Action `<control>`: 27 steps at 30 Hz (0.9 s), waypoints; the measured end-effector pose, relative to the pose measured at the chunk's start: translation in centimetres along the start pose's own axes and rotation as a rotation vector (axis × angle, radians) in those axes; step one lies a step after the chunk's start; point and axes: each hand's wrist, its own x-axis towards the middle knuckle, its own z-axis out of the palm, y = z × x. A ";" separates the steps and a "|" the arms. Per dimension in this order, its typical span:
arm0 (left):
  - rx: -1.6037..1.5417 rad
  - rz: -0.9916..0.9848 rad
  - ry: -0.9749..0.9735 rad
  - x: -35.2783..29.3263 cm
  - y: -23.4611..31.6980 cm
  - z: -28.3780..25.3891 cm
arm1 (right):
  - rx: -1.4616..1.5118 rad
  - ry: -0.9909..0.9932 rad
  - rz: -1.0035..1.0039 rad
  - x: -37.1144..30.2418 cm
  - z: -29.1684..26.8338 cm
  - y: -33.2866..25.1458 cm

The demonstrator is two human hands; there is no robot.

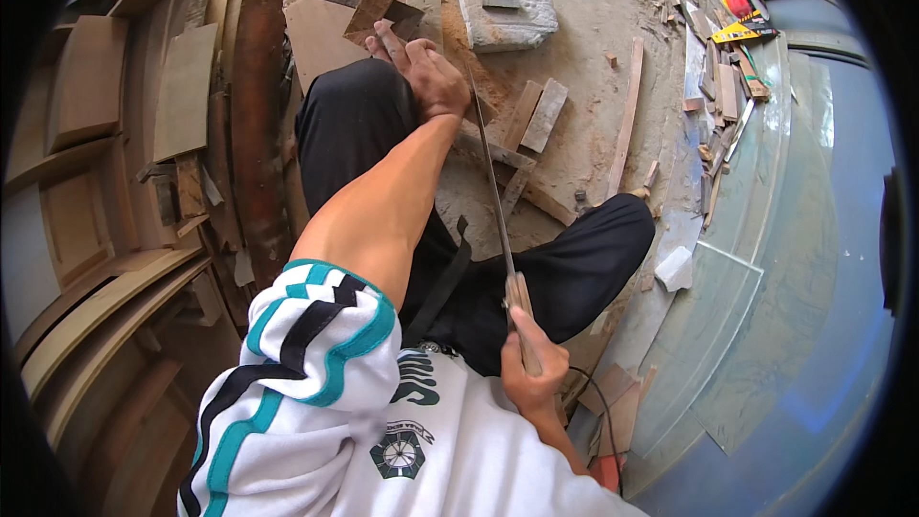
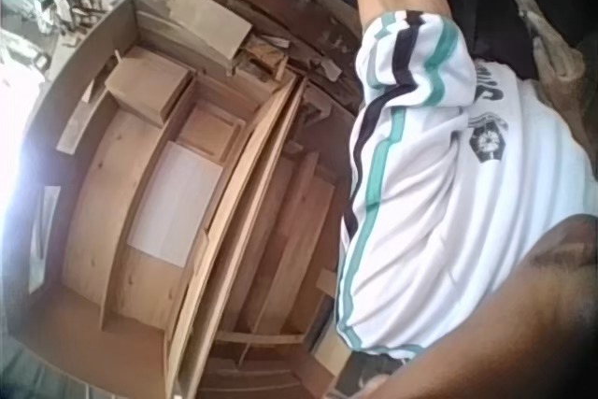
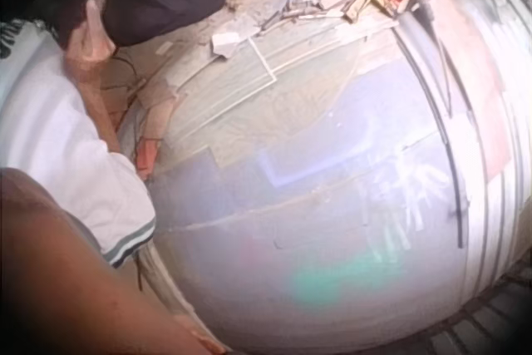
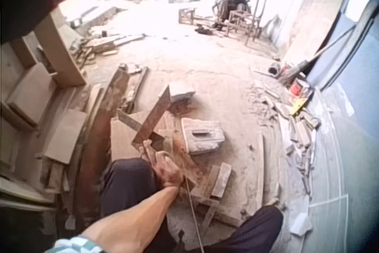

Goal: The person sits on the floor and uses a hand saw to cut a small wooden frame. They hold the frame steady with one hand while sawing with the other, then inspect the cut pieces.

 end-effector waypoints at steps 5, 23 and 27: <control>-0.023 -0.033 0.106 1.2 -0.2 2.9 | -0.003 0.001 -0.142 2.8 6.6 4.6; 0.028 -0.060 0.103 1.7 -1.6 3.0 | 0.147 0.023 0.105 7.2 -0.6 2.2; 0.040 -0.032 0.024 1.9 -1.6 2.0 | 0.117 0.038 0.046 6.3 -0.7 2.5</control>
